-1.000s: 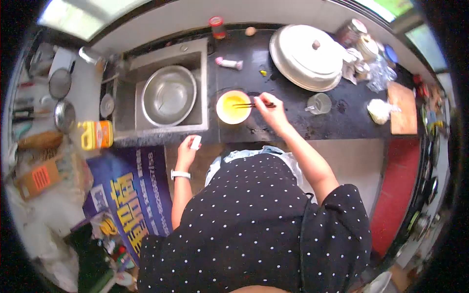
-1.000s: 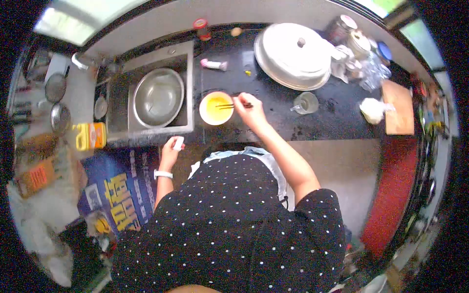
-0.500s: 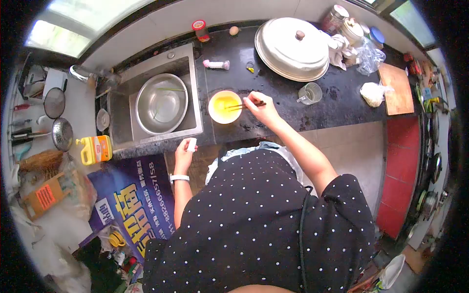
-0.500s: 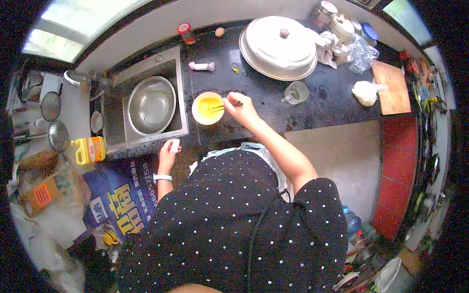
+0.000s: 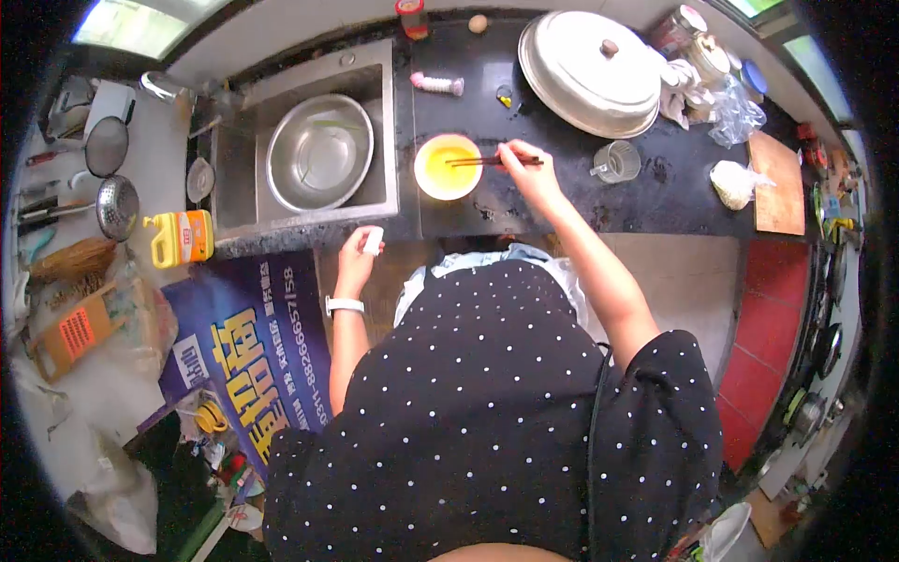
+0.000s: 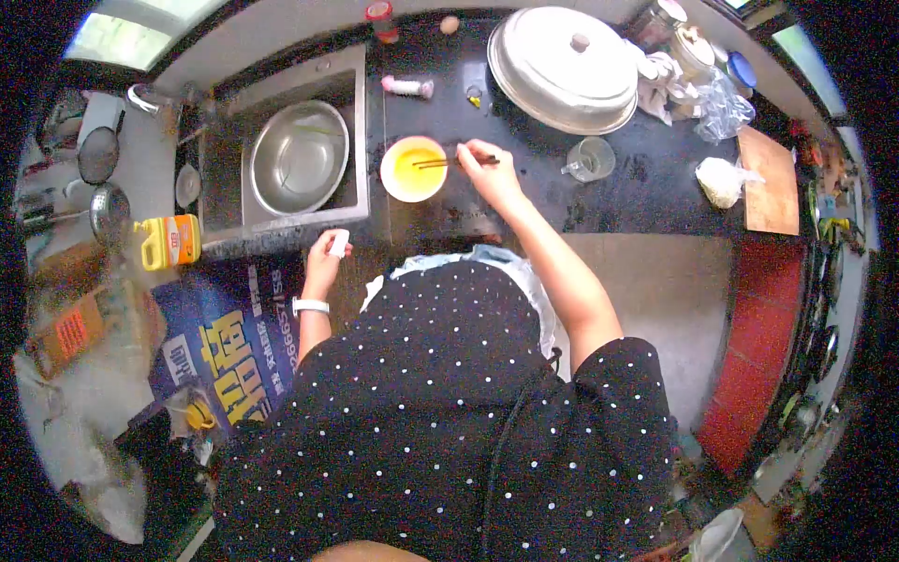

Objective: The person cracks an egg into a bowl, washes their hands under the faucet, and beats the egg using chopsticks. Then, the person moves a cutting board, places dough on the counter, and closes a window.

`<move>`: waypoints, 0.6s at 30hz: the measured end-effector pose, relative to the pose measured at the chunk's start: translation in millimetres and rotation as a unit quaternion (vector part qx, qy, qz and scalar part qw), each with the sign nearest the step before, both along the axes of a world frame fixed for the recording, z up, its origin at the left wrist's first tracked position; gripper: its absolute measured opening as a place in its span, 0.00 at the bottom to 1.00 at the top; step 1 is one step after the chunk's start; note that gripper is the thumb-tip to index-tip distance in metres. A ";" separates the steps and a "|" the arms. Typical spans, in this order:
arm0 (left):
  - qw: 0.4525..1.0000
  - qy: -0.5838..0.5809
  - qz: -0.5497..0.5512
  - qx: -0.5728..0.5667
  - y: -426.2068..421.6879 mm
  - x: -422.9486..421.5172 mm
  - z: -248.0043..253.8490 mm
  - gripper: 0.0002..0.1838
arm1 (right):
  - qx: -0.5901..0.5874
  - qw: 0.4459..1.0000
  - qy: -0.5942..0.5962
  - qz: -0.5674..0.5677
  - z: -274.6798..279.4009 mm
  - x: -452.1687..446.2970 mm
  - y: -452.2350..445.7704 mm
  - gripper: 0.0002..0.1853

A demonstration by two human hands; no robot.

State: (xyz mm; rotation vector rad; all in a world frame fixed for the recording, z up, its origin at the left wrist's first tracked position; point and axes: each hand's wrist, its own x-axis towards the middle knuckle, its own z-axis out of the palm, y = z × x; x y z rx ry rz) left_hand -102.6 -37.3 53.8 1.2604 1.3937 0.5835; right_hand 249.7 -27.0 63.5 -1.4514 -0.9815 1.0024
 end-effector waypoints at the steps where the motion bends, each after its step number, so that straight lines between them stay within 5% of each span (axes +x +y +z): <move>1: 1.000 0.001 0.004 -0.007 0.2 0.3 -1.2 0.08 | 0.005 1.000 -0.008 -0.005 -5.1 -0.3 1.0 0.10; 16: 0.997 0.058 -0.036 -0.030 -8.5 -6.0 -5.3 0.10 | 0.049 0.979 -0.191 0.041 23.3 -16.0 -6.8 0.11; 18: 0.998 0.050 -0.033 -0.033 -7.5 -6.8 -6.9 0.10 | 0.022 0.988 -0.144 0.053 23.4 -17.0 -8.6 0.10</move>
